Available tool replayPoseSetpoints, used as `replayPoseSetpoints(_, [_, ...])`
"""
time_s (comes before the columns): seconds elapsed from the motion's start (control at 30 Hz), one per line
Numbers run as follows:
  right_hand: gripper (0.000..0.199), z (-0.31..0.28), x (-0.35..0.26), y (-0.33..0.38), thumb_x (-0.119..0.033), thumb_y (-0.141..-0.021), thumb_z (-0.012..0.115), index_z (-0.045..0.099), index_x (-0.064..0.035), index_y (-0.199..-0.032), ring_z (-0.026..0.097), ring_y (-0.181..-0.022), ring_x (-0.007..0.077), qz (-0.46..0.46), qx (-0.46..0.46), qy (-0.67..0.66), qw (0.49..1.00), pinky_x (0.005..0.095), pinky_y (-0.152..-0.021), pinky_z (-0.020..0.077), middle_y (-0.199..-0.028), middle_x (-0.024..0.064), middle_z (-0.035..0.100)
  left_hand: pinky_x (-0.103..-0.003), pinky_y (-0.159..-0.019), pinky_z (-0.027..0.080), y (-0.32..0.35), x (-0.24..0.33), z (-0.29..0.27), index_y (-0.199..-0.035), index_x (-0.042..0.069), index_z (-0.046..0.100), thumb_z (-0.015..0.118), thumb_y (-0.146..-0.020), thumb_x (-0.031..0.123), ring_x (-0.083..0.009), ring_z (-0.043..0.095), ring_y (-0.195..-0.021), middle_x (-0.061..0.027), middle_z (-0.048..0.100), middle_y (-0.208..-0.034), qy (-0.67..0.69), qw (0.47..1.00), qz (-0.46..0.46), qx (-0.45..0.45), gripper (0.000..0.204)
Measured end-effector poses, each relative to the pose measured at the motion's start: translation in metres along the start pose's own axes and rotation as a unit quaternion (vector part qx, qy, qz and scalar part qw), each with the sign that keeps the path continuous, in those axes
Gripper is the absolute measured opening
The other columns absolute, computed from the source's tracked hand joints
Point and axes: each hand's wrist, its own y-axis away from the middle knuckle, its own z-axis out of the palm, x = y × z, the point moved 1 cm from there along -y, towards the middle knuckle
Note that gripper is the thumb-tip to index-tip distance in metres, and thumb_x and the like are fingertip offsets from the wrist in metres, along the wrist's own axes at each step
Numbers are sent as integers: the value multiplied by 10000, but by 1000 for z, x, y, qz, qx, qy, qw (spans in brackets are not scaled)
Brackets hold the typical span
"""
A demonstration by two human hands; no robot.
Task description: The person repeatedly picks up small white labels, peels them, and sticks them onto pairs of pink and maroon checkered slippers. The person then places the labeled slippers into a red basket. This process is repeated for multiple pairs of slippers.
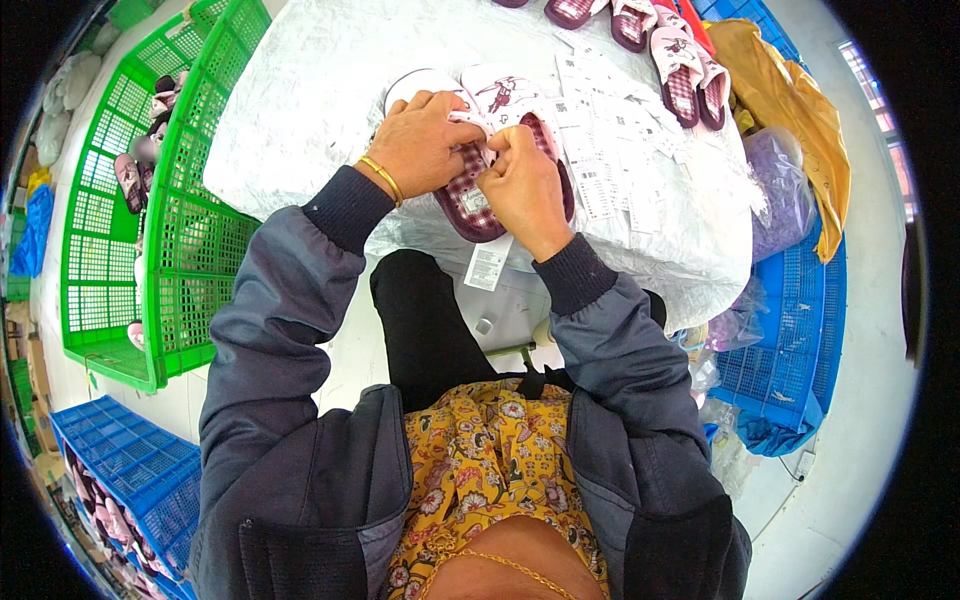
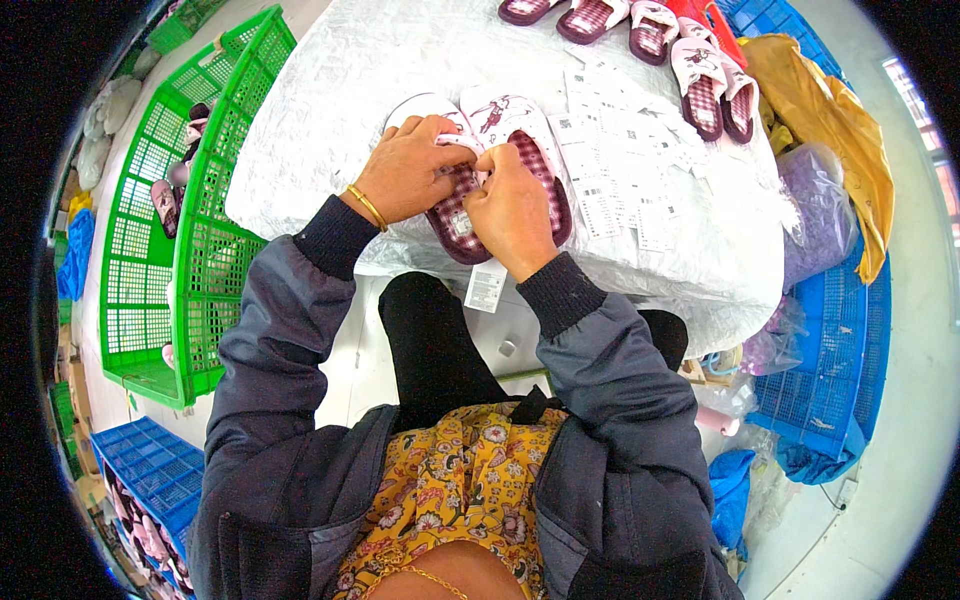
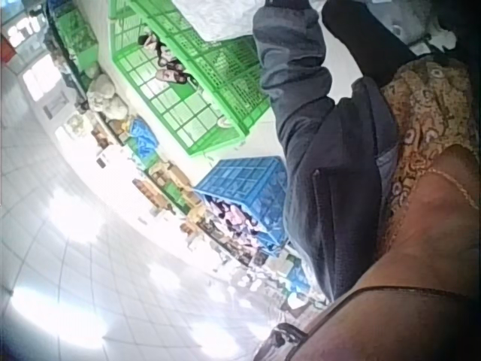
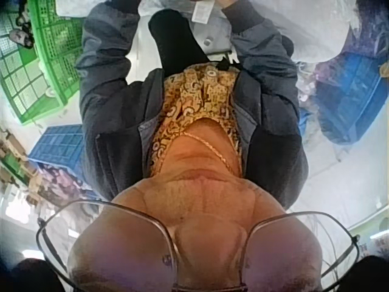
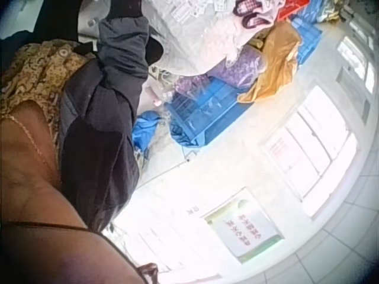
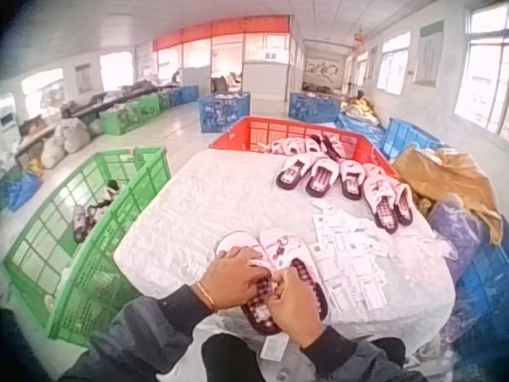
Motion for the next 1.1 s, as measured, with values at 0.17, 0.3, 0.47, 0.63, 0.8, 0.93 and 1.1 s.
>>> replayPoseSetpoints(0.17, [272,3,4,-1,40,-723,619,539,-29,-973,634,-713,382,-20,13,19,1000,465,-627,480,-740,181,620,-454,-990,406,0,0,1,-1065,224,720,617,-779,194,-331,525,-1167,-104,569,-1255,7,1000,3,0,305])
replayPoseSetpoints(0.3, [266,4,6,-3,36,-724,626,539,-28,-967,636,-746,408,-23,7,29,999,473,-640,482,-768,194,633,-455,-994,401,0,0,1,-1073,225,718,617,-780,192,-333,522,-1172,-103,568,-1261,4,1000,2,1,312])
replayPoseSetpoints(0.47, [256,0,2,-4,28,-726,640,547,-25,-959,637,-734,392,-3,-11,-8,1000,461,-632,481,-766,191,630,-460,-995,400,0,1,1,-1067,229,717,615,-779,187,-334,520,-1172,-99,567,-1263,-3,1000,-7,-8,309])
replayPoseSetpoints(0.63, [248,-5,-2,-4,18,-727,642,559,-31,-956,637,-716,368,23,-36,-5,999,448,-625,478,-758,179,625,-463,-995,402,-1,-1,1,-1051,225,712,615,-777,187,-332,520,-1171,-96,563,-1265,5,1000,-5,-11,293])
replayPoseSetpoints(0.8, [243,0,4,-4,9,-728,641,556,-35,-951,636,-724,374,1,-21,2,1000,456,-635,477,-763,178,628,-462,-996,404,-1,0,2,-1051,233,710,618,-775,190,-328,521,-1168,-82,561,-1268,-7,1000,-7,-7,294])
replayPoseSetpoints(0.93, [232,3,8,-6,9,-734,630,554,-37,-948,634,-730,385,-6,-13,17,1000,466,-639,478,-763,184,631,-455,-992,405,-1,0,1,-1043,224,716,617,-773,182,-326,520,-1169,-88,566,-1257,5,1000,-3,0,291])
replayPoseSetpoints(1.1, [228,7,7,-5,15,-746,621,555,-41,-957,643,-740,401,-29,18,40,999,492,-637,483,-770,193,644,-443,-978,405,1,-2,8,-1012,204,725,628,-778,162,-321,533,-1142,-86,580,-1223,16,999,18,47,256])
